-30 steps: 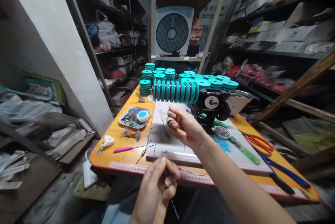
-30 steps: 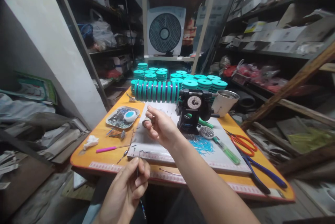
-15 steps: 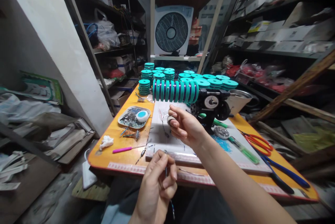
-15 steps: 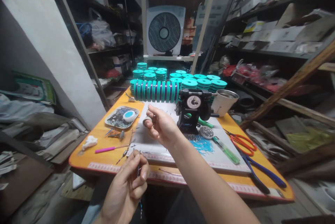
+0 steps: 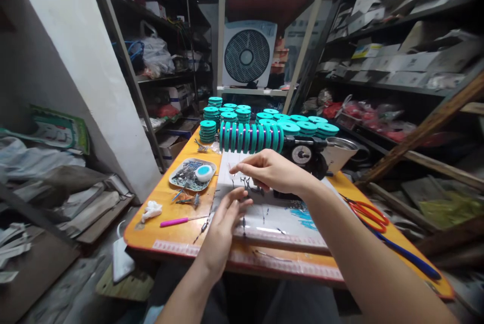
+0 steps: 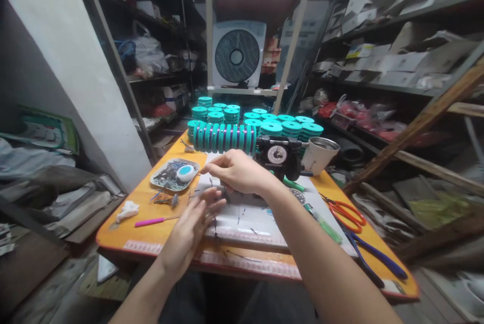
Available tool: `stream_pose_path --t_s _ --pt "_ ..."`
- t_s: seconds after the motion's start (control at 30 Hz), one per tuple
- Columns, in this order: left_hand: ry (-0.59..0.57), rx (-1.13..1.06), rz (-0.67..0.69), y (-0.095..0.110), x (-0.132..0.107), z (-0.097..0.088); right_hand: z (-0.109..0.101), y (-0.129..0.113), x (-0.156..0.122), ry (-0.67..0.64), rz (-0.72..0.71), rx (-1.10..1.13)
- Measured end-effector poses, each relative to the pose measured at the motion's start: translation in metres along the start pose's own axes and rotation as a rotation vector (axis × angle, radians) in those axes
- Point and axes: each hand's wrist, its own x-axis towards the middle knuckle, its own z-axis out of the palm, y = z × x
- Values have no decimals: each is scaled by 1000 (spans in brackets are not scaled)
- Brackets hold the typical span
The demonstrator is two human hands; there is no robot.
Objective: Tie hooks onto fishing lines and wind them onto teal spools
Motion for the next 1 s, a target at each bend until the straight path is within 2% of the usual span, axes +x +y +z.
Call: stream_pose_path --t_s 0.07,0.13,0.2,0.27,0.37,0.43,0.5,0.6,0.7,0.83,1.0 --pt "35 165 70 4 16 -1 -2 -2 1 -2 -11 -71" --pt "41 220 132 10 29 0 -1 -3 2 0 -42 -88" --pt "23 245 173 18 37 1 1 -2 1 -13 -57 -2" --pt "-3 272 195 24 38 3 4 1 0 -60 -10 248" --pt "-43 261 187 28 34 7 10 9 0 -160 79 823" --pt "-59 219 168 26 30 12 15 13 4 -160 133 1142" --pt "-65 159 148 23 26 16 21 13 10 -95 194 1317" --pt "-70 72 107 22 20 20 29 8 19 20 238 1386" --pt "-45 -24 7 24 10 19 34 2 26 103 228 1410" --pt "-31 -58 -80 22 -8 16 37 0 28 165 222 1424" --pt "-56 9 -113 6 -24 11 36 3 28 185 200 1421"
